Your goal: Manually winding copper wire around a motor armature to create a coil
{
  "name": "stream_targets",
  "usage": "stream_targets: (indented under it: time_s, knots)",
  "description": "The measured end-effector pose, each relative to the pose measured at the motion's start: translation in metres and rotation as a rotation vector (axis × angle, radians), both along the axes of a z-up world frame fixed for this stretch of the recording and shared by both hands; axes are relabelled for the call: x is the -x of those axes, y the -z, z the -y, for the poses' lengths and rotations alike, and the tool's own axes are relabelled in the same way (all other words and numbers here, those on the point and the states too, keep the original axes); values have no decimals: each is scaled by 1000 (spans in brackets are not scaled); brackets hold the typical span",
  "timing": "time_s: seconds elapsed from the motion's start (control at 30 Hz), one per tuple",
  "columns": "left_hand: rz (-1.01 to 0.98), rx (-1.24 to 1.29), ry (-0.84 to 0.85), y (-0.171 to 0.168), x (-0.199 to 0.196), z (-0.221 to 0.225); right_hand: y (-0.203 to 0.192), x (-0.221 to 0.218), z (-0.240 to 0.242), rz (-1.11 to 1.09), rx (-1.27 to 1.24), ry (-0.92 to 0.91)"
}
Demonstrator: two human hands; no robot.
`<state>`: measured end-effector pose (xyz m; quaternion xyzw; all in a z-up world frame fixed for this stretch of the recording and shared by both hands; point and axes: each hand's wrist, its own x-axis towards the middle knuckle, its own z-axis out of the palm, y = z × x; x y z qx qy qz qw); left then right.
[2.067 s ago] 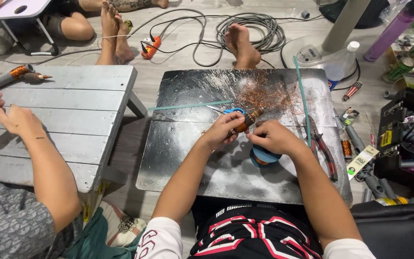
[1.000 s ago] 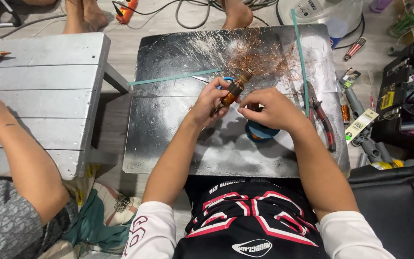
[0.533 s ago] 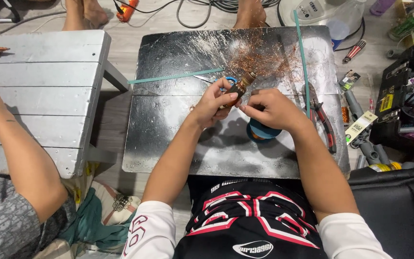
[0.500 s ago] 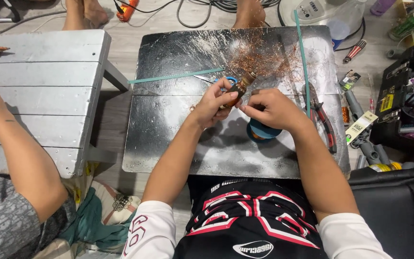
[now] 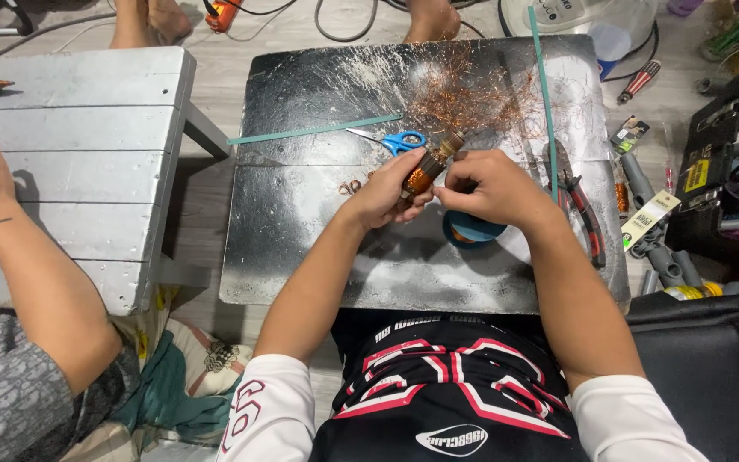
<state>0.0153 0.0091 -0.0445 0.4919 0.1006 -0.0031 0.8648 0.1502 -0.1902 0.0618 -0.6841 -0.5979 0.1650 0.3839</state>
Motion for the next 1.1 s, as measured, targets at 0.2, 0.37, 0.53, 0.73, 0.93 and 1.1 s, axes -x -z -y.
stream_targets:
  time_s: [0.2, 0.37, 0.53, 0.73, 0.93, 1.1]
  knots:
    - [-159, -90, -152, -19, 1, 12, 6, -3, -1, 6, -27, 27]
    - [-123, -141, -185, -39, 11, 14, 6, -2, -3, 27, -22, 14]
    - [-2, -105, -174, -31, 14, 8, 7, -2, -3, 27, 26, 49]
    - [56, -97, -88, -34, 15, 2, 8, -2, -2, 14, 53, 79]
    - [24, -22, -97, -6, 3, -3, 9, -3, -2, -2, 42, 95]
    - [57, 147, -147, 2, -2, -3, 8, -2, -3, -18, 40, 82]
